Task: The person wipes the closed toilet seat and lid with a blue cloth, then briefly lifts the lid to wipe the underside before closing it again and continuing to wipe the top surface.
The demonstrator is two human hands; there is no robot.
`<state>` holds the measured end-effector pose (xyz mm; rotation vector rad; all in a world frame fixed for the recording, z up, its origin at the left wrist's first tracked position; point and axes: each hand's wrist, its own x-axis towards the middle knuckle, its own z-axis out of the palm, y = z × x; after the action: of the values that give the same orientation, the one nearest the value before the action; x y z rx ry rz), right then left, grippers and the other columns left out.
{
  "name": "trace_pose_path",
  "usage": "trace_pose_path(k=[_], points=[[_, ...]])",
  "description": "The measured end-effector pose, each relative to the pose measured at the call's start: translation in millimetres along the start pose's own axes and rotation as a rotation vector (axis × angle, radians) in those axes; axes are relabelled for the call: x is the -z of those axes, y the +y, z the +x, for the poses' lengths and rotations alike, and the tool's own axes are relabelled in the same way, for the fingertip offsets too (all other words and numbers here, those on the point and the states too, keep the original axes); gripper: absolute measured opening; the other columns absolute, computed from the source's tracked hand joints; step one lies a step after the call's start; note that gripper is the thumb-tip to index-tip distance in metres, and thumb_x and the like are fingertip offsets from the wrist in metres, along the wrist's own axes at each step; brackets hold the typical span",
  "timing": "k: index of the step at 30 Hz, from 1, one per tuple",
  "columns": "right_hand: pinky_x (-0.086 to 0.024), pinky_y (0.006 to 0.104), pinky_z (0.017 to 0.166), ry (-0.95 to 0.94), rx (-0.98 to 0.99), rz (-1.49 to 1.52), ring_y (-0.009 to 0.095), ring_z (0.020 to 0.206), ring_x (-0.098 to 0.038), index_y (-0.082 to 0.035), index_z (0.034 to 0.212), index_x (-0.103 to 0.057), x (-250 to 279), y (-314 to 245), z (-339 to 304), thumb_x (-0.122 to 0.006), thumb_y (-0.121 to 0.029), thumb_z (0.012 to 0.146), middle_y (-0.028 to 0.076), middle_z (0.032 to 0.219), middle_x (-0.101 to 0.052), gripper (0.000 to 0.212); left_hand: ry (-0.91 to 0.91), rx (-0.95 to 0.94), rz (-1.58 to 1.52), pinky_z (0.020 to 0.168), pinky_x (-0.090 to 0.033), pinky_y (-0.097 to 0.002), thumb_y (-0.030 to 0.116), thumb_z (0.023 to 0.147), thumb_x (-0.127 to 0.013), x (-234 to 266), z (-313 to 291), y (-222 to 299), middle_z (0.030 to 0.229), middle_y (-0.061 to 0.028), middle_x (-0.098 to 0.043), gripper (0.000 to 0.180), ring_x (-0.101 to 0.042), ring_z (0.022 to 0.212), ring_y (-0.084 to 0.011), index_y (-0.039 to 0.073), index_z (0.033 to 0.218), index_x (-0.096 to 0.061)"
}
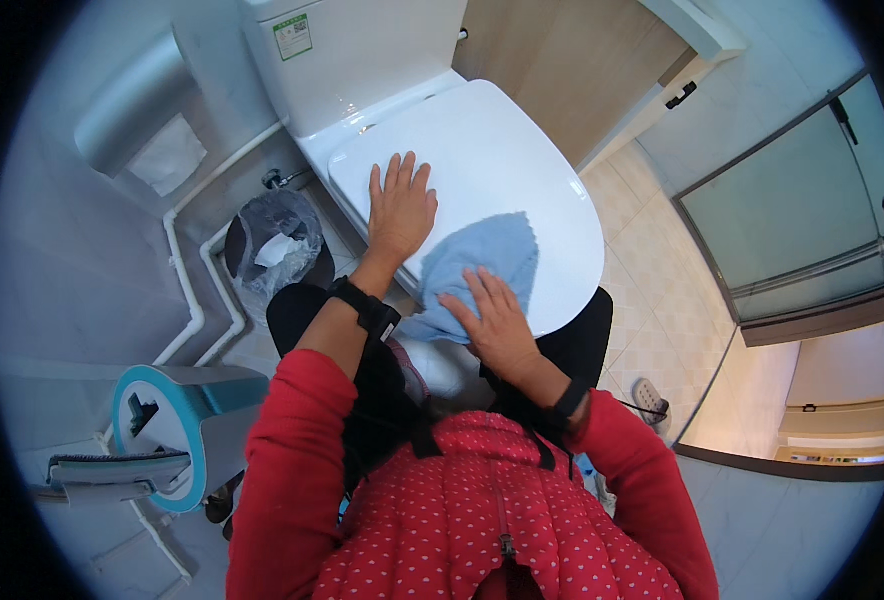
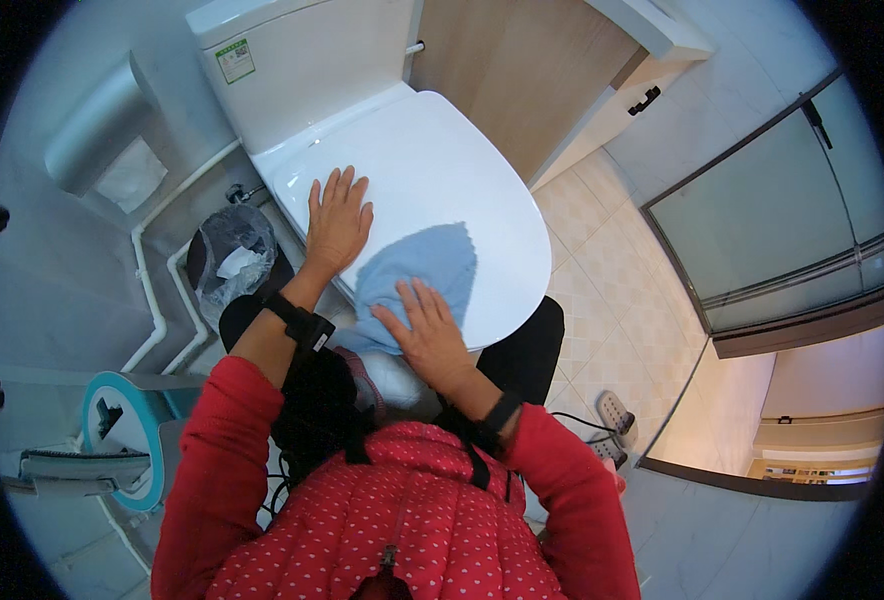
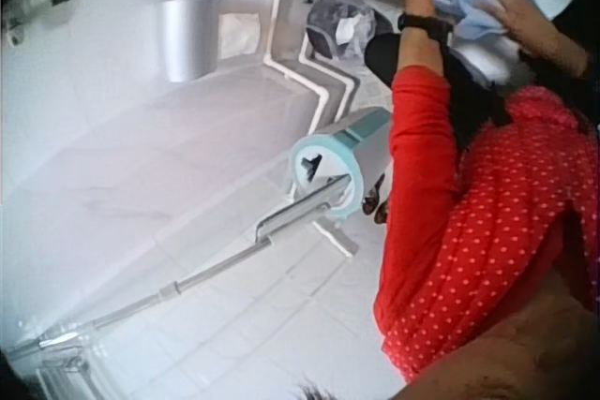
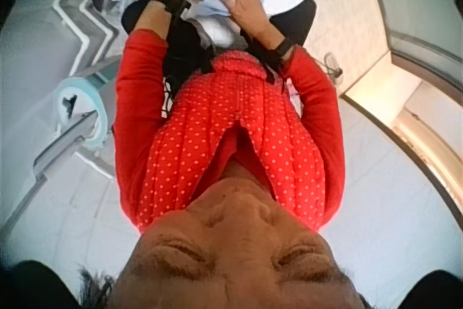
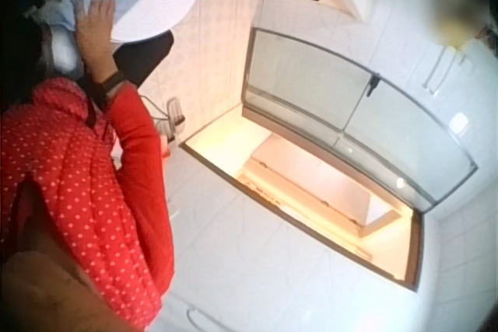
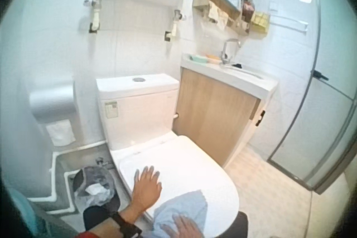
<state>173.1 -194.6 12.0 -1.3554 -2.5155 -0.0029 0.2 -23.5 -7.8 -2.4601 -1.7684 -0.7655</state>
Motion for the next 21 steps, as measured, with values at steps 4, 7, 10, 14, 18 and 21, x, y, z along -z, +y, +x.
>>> trace_pose_path(k=[4,7,10,14,18,21], points=[[-0.031,0.0519,0.114,0.04,0.068,0.036,0.043,0.135,-0.041,-0.021,0.139,-0.051,-8.5,-11.0,32.4,-0.057,-0.009,0.086,0.023,0.144,-0.046,0.055,0.011,-0.063,-0.285,0.121,-0.014,-0.0518,0.026,0.096,-0.055,0.9,-1.1,-17.4,0.146,-0.0132,-0.049,0.035,-0.033,0.143,-0.0327,0.01,0.127,-0.06],[-0.031,0.0516,0.114,-0.016,0.103,0.137,0.04,0.137,-0.041,-0.021,0.138,-0.052,3.6,-2.7,28.9,-0.075,-0.014,0.075,0.022,0.146,-0.044,0.068,-0.004,-0.035,-0.586,0.12,-0.018,-0.0508,0.016,0.095,-0.054,7.7,-10.1,-36.6,0.139,-0.0121,-0.055,0.028,-0.04,0.139,-0.0344,0.01,0.12,-0.064],[-0.03,0.0518,0.114,-0.049,0.1,0.166,0.039,0.138,-0.04,-0.021,0.138,-0.052,20.3,11.9,-0.9,-0.083,-0.018,0.067,0.021,0.148,-0.043,0.077,0.107,0.045,-0.878,0.117,-0.027,-0.0462,0.005,0.093,-0.048,16.6,-39.2,-57.4,0.137,-0.0139,-0.056,0.033,-0.046,0.133,-0.0353,0.006,0.123,-0.06],[-0.029,0.0522,0.115,-0.058,0.032,0.124,0.039,0.138,-0.04,-0.02,0.136,-0.053,31.2,22.0,-43.3,-0.085,-0.02,0.066,0.021,0.149,-0.042,0.077,0.255,0.44,-0.865,0.108,-0.039,-0.0342,0.0,0.095,-0.043,16.3,-96.1,-72.8,0.135,-0.014,-0.057,0.041,-0.054,0.124,-0.0241,0.001,0.135,-0.052],[-0.029,0.0536,0.115,-0.103,0.01,0.077,0.041,0.137,-0.04,-0.018,0.135,-0.053,26.1,27.7,-46.5,-0.084,-0.019,0.066,0.022,0.15,-0.04,0.076,0.015,0.548,-1.15,0.098,-0.046,-0.0339,0.007,0.099,-0.042,5.4,-135.4,-61.7,0.128,-0.0131,-0.061,0.036,-0.061,0.11,-0.0207,0.002,0.133,-0.053],[-0.029,0.0543,0.114,-0.072,0.039,0.072,0.042,0.137,-0.039,-0.017,0.136,-0.051,21.4,24.3,-35.8,-0.084,-0.019,0.066,0.022,0.15,-0.04,0.077,-0.136,0.538,-1.384,0.085,-0.051,-0.0329,0.016,0.102,-0.046,-3.8,-144.6,-39.9,0.12,-0.012,-0.064,0.032,-0.064,0.094,-0.0164,0.002,0.13,-0.055]])
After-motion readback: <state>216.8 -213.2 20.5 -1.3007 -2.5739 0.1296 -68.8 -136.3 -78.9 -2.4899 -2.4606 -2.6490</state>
